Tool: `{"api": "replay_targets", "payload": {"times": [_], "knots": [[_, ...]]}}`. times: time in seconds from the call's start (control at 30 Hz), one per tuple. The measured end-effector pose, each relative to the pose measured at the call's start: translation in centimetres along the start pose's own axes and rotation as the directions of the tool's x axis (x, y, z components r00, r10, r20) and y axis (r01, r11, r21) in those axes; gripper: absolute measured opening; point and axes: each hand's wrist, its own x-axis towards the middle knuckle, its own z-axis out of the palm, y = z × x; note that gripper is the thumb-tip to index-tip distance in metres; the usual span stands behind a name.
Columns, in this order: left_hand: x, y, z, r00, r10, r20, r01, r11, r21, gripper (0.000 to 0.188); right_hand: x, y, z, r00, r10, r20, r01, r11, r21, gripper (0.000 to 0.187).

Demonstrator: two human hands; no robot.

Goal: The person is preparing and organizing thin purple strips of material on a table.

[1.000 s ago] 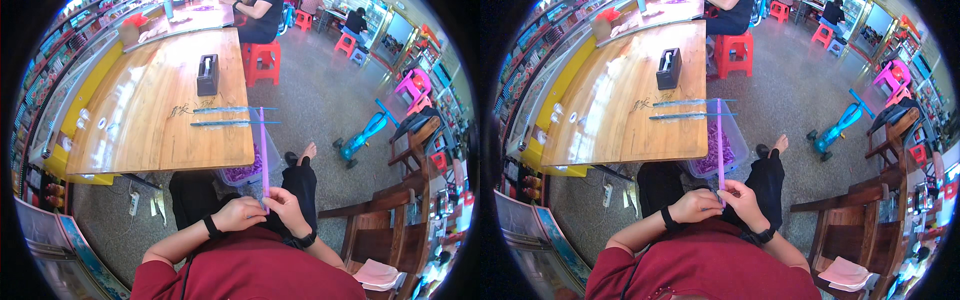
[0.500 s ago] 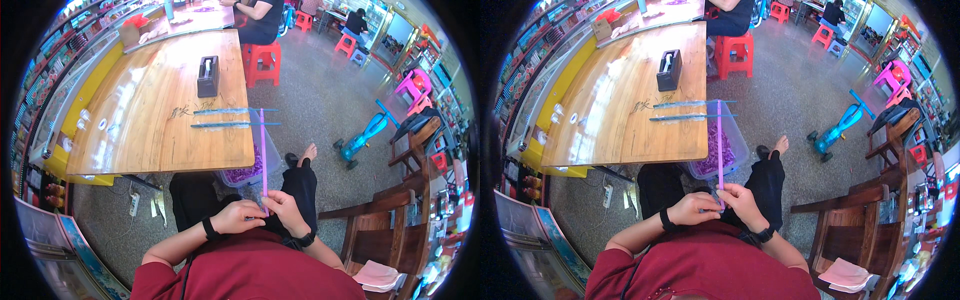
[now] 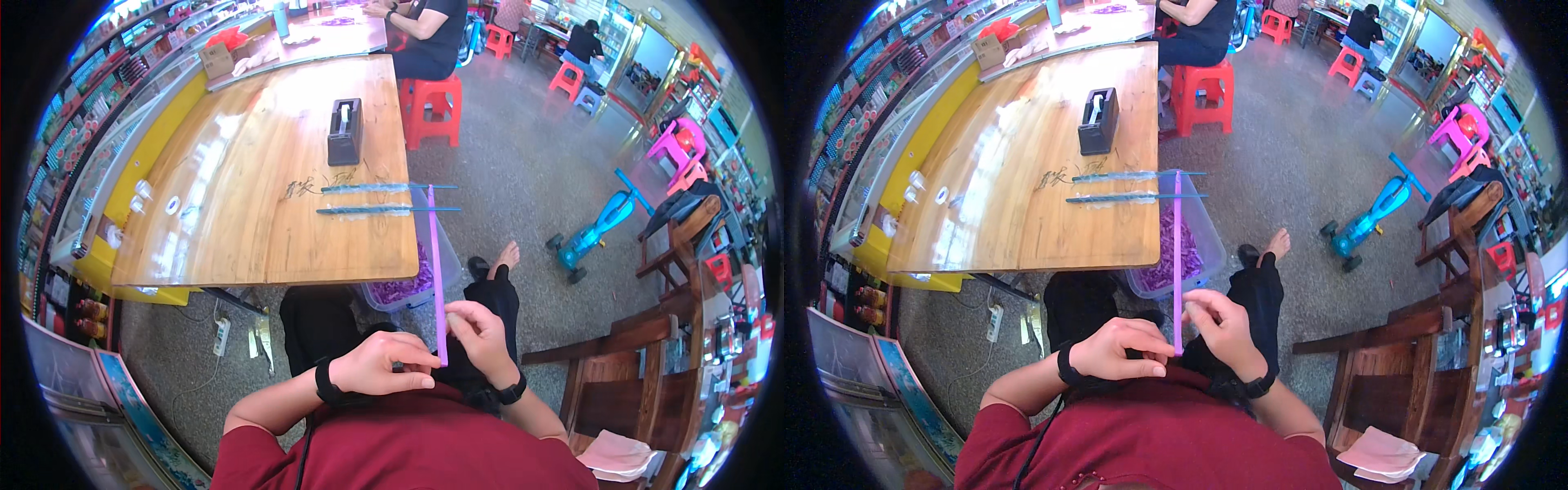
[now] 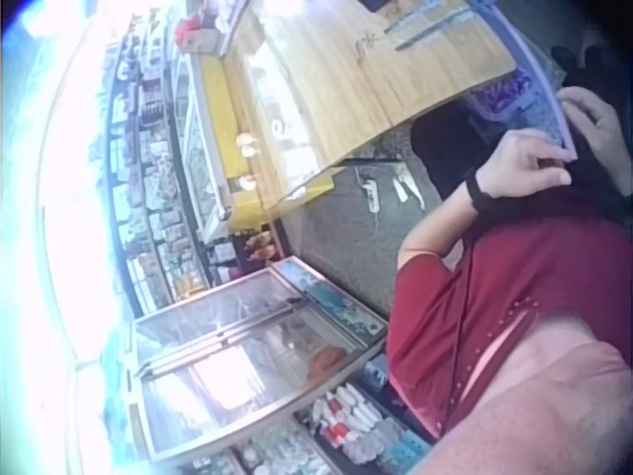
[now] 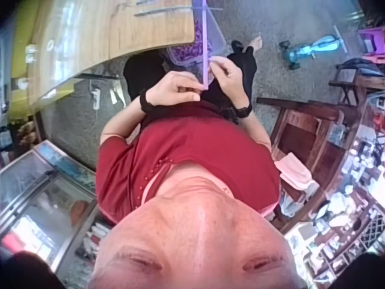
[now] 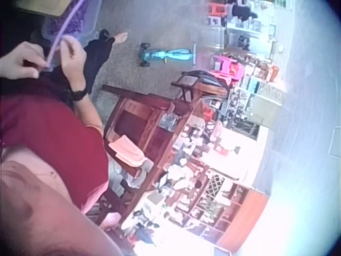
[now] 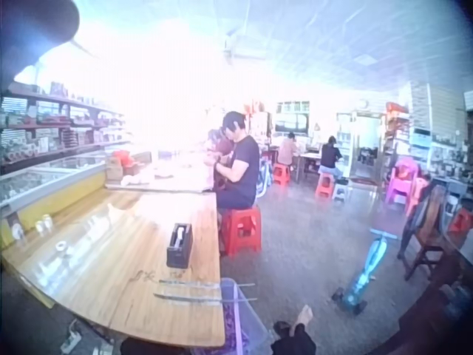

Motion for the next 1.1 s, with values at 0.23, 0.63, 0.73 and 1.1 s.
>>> {"api": "replay_targets", "payload": {"times": [0.23,0.63,0.73,1.1], "knots": [[0.9,1.9,-1.1,0.999,0.041,0.027,-0.04,0.999,-0.025,0.029,4.1,-3.2,-0.7,0.719,-0.627,0.301,0.682,0.552,-0.48,0.04],[9.5,7.8,-12.8,0.908,0.288,-0.304,-0.084,0.836,0.543,0.03,24.2,-11.5,-2.0,0.434,-0.816,0.381,0.769,0.116,-0.629,0.024],[12.6,6.2,-14.8,0.912,0.27,-0.308,-0.026,0.79,0.613,0.024,28.9,-9.4,-2.4,0.541,-0.765,0.351,0.716,0.199,-0.669,0.024],[17.1,-3.9,-17.9,0.965,0.18,-0.192,0.004,0.721,0.693,0.014,34.3,-0.5,-2.8,0.776,-0.53,0.342,0.573,0.368,-0.732,0.014]]}}
